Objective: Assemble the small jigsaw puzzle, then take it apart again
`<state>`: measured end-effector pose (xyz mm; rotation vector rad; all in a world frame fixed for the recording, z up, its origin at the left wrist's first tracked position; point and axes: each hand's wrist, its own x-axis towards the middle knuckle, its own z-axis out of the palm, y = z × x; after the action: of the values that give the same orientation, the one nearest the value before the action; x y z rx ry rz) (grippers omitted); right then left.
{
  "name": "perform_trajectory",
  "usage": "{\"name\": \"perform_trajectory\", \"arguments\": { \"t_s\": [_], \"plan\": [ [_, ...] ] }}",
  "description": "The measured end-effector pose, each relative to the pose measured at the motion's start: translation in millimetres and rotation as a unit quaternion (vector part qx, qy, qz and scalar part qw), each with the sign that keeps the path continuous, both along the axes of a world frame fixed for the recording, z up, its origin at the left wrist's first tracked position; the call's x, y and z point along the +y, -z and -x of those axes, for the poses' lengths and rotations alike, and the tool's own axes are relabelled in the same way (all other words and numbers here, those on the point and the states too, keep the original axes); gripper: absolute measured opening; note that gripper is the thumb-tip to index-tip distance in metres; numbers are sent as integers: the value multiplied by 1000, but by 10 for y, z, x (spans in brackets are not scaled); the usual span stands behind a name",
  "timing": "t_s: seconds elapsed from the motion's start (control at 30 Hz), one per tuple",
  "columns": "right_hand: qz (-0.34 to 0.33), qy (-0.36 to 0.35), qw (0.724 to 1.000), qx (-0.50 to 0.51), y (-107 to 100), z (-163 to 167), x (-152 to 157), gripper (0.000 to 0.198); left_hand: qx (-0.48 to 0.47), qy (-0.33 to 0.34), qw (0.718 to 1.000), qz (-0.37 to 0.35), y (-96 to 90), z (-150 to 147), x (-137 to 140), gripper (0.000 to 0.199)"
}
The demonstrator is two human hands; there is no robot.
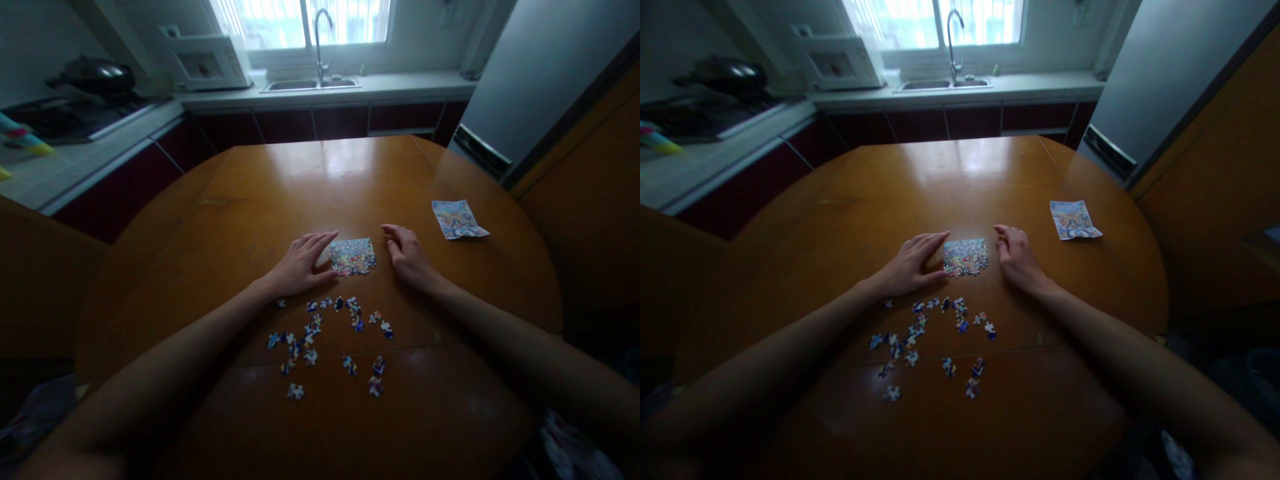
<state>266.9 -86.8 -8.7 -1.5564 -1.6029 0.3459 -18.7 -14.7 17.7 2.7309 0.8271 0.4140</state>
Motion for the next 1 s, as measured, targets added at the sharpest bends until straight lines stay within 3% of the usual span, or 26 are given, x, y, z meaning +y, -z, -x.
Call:
{"name": "perform_trajectory", "arguments": {
  "t_s": [0.23, 0.47, 0.83, 1.0],
  "plan": [
    [7, -60, 995, -73, -55, 7, -41, 36, 4, 4, 1000, -2, -11, -9, -14, 86],
    [45, -155, 978, -130, -121, -94, -67, 52, 6, 9, 1000, 3, -4, -2, -3, 83],
    [37, -138, 980, -141, -107, -73, -59, 47, -8, 7, 1000, 16, -12, -22, -25, 73],
    [30, -140, 986, -90, -135, -81, -45, 40, -4, 5, 1000, 10, -16, -20, -26, 72]
  ]
}}
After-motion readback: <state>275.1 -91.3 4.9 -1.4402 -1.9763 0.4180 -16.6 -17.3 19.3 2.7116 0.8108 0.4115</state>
